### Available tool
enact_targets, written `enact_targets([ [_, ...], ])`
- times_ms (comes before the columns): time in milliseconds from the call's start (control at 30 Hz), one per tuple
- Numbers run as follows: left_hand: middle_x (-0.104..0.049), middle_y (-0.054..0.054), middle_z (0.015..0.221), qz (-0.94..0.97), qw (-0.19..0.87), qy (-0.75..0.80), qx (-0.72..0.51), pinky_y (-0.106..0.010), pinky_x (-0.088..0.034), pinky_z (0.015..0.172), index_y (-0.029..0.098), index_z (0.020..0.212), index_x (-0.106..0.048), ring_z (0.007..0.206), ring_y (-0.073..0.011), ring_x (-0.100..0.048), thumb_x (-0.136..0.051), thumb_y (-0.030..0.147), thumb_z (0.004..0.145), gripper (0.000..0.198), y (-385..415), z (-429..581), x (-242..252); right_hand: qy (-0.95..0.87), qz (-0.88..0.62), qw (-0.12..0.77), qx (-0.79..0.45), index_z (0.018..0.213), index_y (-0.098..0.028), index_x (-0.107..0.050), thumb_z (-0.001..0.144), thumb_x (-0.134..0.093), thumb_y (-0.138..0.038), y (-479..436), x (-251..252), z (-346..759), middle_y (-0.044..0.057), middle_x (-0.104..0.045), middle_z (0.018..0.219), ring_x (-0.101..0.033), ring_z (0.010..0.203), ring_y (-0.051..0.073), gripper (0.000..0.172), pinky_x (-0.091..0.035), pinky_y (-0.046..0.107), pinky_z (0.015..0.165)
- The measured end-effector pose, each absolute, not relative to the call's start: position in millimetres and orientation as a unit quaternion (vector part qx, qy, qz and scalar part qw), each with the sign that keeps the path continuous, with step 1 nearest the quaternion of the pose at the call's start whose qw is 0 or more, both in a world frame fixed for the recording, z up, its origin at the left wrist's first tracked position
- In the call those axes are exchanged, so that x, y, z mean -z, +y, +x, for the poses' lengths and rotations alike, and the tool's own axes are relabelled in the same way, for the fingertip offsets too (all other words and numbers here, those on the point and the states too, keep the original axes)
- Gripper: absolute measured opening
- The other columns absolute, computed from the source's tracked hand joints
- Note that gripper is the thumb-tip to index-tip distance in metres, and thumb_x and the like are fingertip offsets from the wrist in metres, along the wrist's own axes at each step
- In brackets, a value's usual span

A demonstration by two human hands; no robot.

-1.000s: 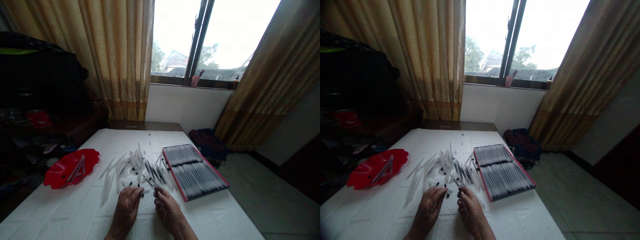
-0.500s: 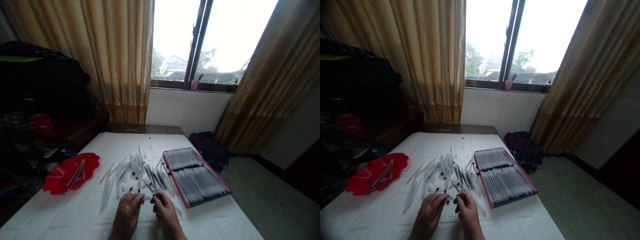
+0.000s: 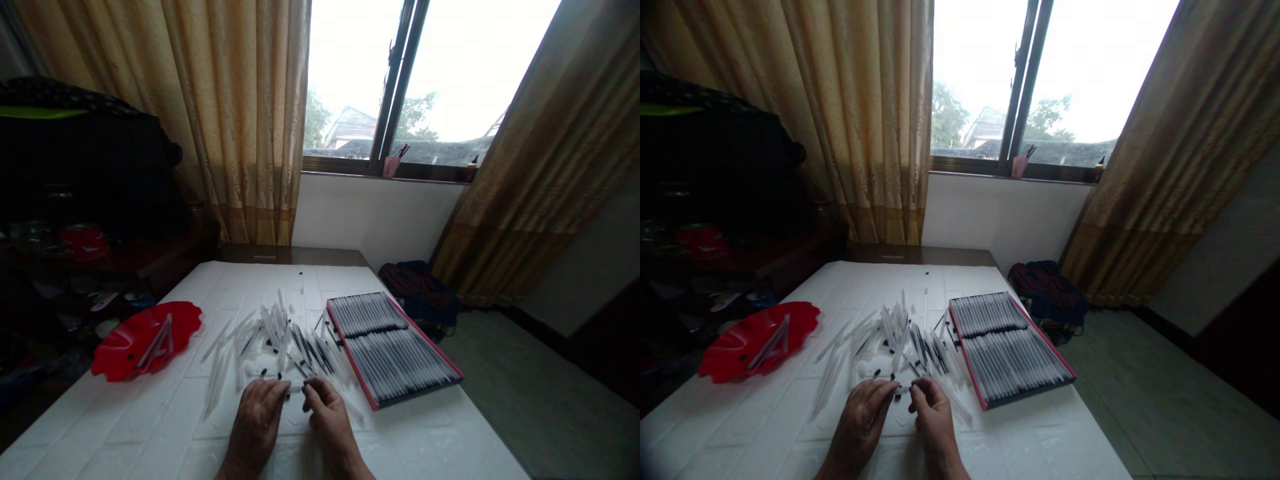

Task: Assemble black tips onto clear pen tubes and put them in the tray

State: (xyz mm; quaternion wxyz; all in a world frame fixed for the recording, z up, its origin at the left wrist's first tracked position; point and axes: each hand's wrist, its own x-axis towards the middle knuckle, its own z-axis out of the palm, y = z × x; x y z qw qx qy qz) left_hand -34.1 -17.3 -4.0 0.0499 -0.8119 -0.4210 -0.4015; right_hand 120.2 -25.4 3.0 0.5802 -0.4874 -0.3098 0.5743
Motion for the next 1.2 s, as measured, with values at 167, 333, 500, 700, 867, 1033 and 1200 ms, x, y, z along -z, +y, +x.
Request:
enact_targets([
  [167,-0.068,-0.004,0.091,-0.812,0.052,-0.423,0.399,-0.037,-0.049,0.081,0.024,0.11,-0.056,0.085,-0.0185,-0.063,-0.043,0.018,0.088,0.026,-17.6,-33.9,3.6,-0.311,-0.481,0.589,-0.571,0.077,-0.018,-0.063,0.052,-0.077,-0.048,-26.2,-3.9,119.4,-0.005,-0.051,0.055,-0.042,0.045,0.007,0.042,-0.022,0.016,0.037],
  [333,-0.068,-0.004,0.09,-0.812,0.051,-0.418,0.405,-0.036,-0.05,0.08,0.024,0.11,-0.056,0.084,-0.0186,-0.063,-0.044,0.017,0.087,0.027,-17.5,-34.0,3.0,-0.33,-0.482,0.591,-0.556,0.075,-0.018,-0.065,0.053,-0.076,-0.044,-25.1,-3.5,121.1,-0.004,-0.053,0.056,-0.044,0.047,0.008,0.036,-0.026,0.018,0.038],
  [500,-0.068,-0.004,0.091,-0.815,0.05,-0.42,0.396,-0.036,-0.05,0.08,0.025,0.111,-0.056,0.086,-0.0187,-0.063,-0.045,0.017,0.086,0.029,-16.3,-35.1,4.8,-0.374,-0.48,0.6,-0.519,0.076,-0.018,-0.065,0.059,-0.073,-0.039,-24.8,1.8,121.7,-0.001,-0.059,0.062,-0.052,0.056,0.012,0.028,-0.04,0.022,0.048],
  [700,-0.068,-0.004,0.09,-0.821,0.052,-0.414,0.39,-0.036,-0.05,0.079,0.024,0.113,-0.056,0.084,-0.0185,-0.063,-0.043,0.017,0.087,0.03,-16.6,-34.6,2.3,-0.524,-0.515,0.567,-0.372,0.083,-0.019,-0.066,0.074,-0.062,-0.032,-27.9,2.0,127.2,0.006,-0.067,0.082,-0.062,0.076,0.019,0.017,-0.046,0.026,0.063],
  [867,-0.068,-0.004,0.088,-0.825,0.049,-0.402,0.393,-0.034,-0.05,0.076,0.024,0.111,-0.057,0.081,-0.018,-0.062,-0.041,0.019,0.089,0.028,-18.1,-33.3,-2.8,-0.602,-0.528,0.517,-0.302,0.086,-0.019,-0.064,0.081,-0.054,-0.029,-30.2,-7.5,131.6,0.006,-0.067,0.083,-0.062,0.076,0.018,0.015,-0.045,0.023,0.063],
  [1033,-0.068,-0.004,0.087,-0.827,0.061,-0.4,0.39,-0.035,-0.049,0.077,0.023,0.109,-0.058,0.081,-0.0177,-0.061,-0.04,0.02,0.09,0.027,-17.9,-33.5,-2.0,-0.684,-0.563,0.412,-0.213,0.077,-0.018,-0.061,0.086,-0.044,-0.032,-28.0,-10.3,136.4,0.004,-0.063,0.071,-0.058,0.066,0.015,0.024,-0.04,0.022,0.06],
  [1200,-0.067,-0.002,0.086,-0.837,0.081,-0.386,0.379,-0.037,-0.047,0.08,0.026,0.11,-0.059,0.08,-0.0172,-0.061,-0.039,0.023,0.091,0.028,-16.4,-32.0,1.7,-0.713,-0.582,0.35,-0.173,0.06,-0.018,-0.058,0.09,-0.031,-0.039,-19.8,-0.1,138.9,0.003,-0.059,0.057,-0.055,0.055,0.014,0.045,-0.034,0.022,0.054],
])
